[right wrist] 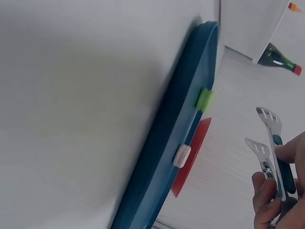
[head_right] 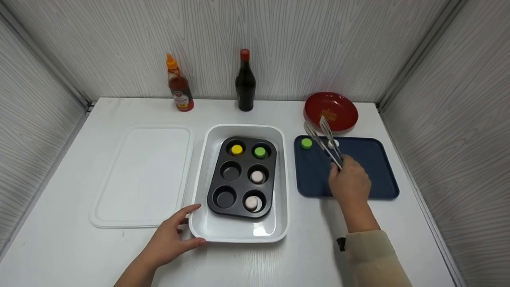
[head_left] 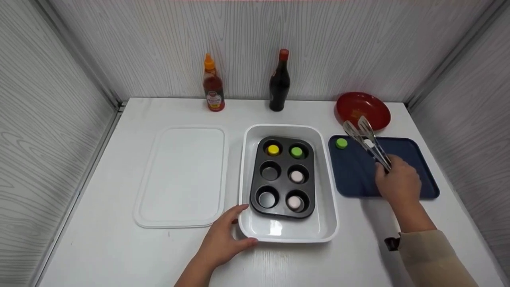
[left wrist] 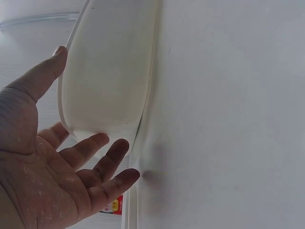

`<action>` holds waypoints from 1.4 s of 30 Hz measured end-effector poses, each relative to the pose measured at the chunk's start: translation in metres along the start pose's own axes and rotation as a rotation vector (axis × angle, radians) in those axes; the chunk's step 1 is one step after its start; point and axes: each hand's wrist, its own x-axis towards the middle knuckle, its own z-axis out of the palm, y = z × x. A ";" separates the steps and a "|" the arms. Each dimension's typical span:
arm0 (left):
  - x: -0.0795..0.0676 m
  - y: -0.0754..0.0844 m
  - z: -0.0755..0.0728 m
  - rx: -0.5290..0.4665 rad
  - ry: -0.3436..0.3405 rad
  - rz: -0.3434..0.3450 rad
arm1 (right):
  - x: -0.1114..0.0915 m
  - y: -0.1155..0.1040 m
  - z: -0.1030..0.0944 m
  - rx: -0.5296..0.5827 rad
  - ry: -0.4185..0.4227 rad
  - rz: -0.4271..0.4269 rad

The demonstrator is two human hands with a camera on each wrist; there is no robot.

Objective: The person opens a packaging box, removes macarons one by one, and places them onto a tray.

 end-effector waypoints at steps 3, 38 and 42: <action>0.001 0.000 -0.001 0.001 0.002 0.011 | 0.000 -0.009 0.001 0.022 0.009 -0.015; 0.003 0.011 -0.010 0.041 -0.015 -0.040 | -0.003 -0.101 0.018 0.064 0.062 -0.330; 0.003 0.009 -0.010 0.044 -0.017 -0.035 | -0.002 -0.111 0.017 0.028 0.003 -0.318</action>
